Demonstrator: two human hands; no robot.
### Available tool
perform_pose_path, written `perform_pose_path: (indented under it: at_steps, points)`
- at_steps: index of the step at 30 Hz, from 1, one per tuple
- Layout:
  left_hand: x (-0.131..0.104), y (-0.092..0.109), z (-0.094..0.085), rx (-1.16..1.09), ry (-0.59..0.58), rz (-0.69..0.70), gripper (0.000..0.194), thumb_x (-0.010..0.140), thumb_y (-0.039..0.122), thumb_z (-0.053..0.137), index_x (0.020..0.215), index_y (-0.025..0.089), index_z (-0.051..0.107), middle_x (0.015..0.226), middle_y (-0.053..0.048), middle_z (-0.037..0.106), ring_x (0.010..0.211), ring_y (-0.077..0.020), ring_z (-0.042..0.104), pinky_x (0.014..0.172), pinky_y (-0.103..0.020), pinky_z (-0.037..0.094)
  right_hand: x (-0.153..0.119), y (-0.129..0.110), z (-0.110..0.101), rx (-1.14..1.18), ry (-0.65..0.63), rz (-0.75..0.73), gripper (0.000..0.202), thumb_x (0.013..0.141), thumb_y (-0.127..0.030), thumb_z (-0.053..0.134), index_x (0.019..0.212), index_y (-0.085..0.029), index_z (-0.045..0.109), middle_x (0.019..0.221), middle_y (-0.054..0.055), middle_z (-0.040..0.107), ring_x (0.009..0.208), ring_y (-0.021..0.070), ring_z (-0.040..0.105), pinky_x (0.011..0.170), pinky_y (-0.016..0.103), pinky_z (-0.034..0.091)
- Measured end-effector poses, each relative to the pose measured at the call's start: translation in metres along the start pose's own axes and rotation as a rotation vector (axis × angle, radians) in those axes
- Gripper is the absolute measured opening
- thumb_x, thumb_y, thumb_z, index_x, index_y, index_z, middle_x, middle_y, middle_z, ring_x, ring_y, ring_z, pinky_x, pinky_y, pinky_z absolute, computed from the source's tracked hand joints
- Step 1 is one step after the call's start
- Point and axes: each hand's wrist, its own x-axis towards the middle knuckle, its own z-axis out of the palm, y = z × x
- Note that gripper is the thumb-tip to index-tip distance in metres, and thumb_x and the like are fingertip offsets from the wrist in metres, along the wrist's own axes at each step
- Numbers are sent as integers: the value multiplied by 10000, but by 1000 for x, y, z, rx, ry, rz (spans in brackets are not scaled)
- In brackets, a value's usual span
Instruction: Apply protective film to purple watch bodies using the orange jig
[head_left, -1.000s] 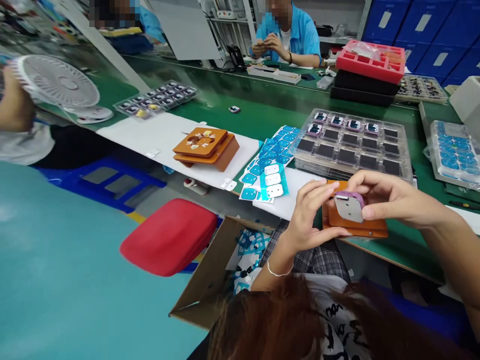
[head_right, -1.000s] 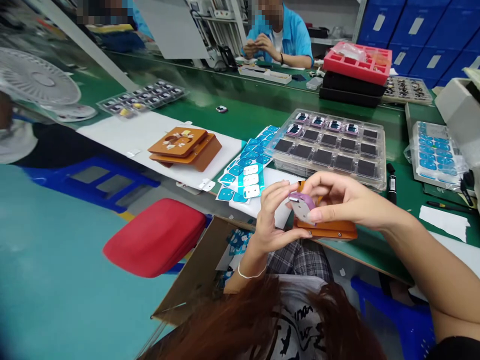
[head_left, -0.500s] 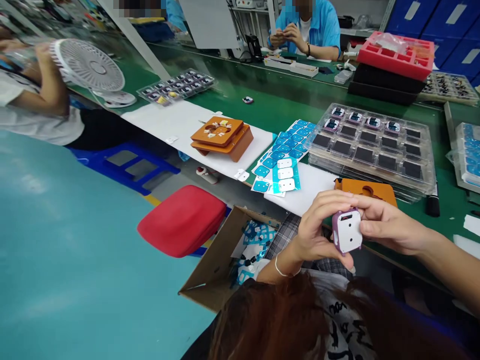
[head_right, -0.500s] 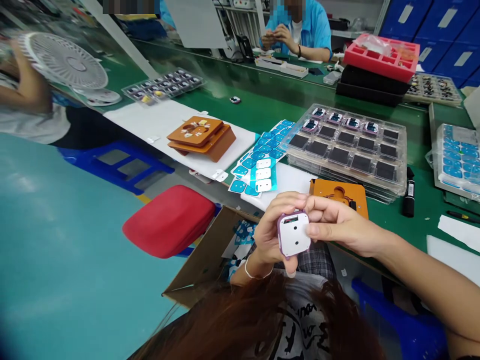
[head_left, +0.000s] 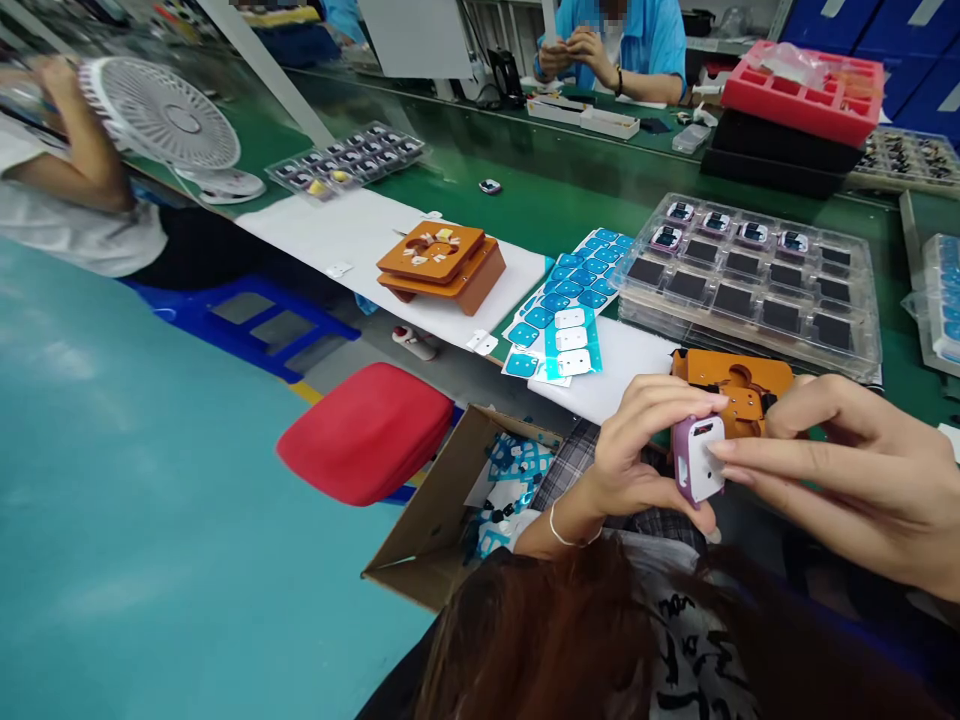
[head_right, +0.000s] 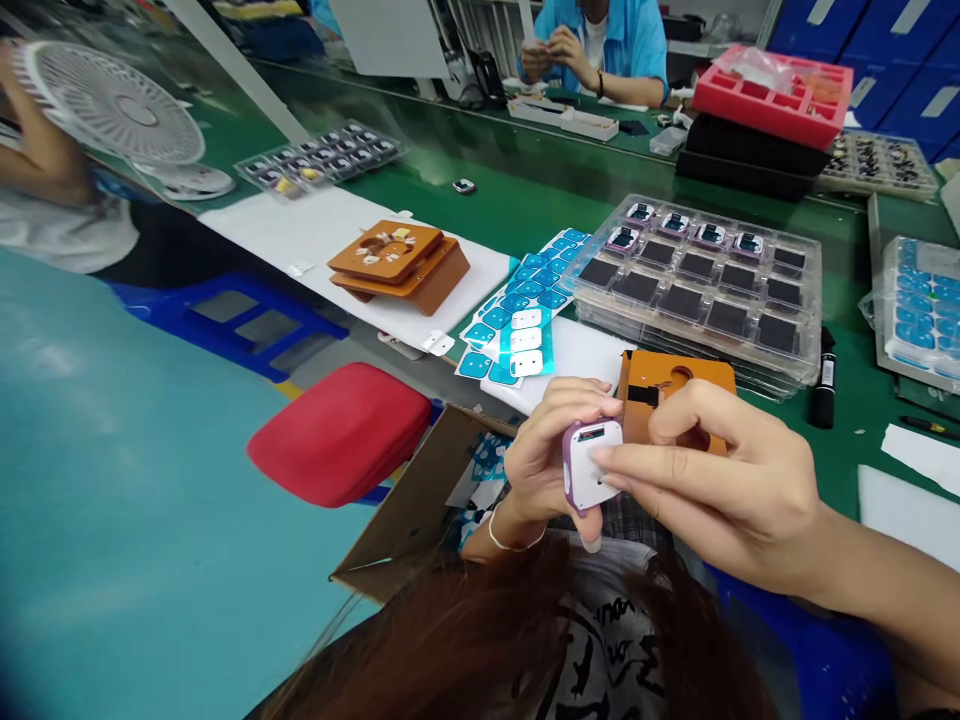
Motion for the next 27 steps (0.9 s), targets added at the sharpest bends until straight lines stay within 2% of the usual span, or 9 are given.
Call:
perform_pose_path:
  at_steps: [5,10,14,20,27]
  points:
    - [1,1,-1,23,-16,-2,826,741,741,632,1370,221,511,1156,-98,723,1046,-230,671,910,-406,538,2,-1,4,-22,11,27,321,858,-146,697,1114,-337,735,774,14,555,614,143,544,505,303,434]
    - [4,5,0,17,-39,-1,786,740,716,645,1331,206,550,1111,-95,740,1038,-220,664,902,-393,534,5,-1,2,92,-20,163,116,862,-234,723,956,-297,750,752,12,573,642,151,558,514,301,448]
    - [6,8,1,35,-31,-10,760,740,704,654,1308,205,577,1088,-90,749,1002,-216,664,871,-382,535,7,2,0,188,-57,250,52,843,-282,754,893,-298,747,727,-4,578,592,136,549,463,280,440]
    - [6,11,2,58,-39,-11,736,743,660,679,1296,183,592,1080,-96,750,1011,-210,637,882,-362,521,10,5,0,253,-74,313,83,808,-325,791,779,-276,732,682,-10,556,550,124,516,433,268,420]
    - [5,14,3,80,-58,-28,737,749,675,659,1321,219,570,1095,-79,746,1020,-218,616,883,-370,510,12,3,-1,278,-67,350,113,807,-314,790,726,-272,724,657,-19,532,528,113,491,428,265,400]
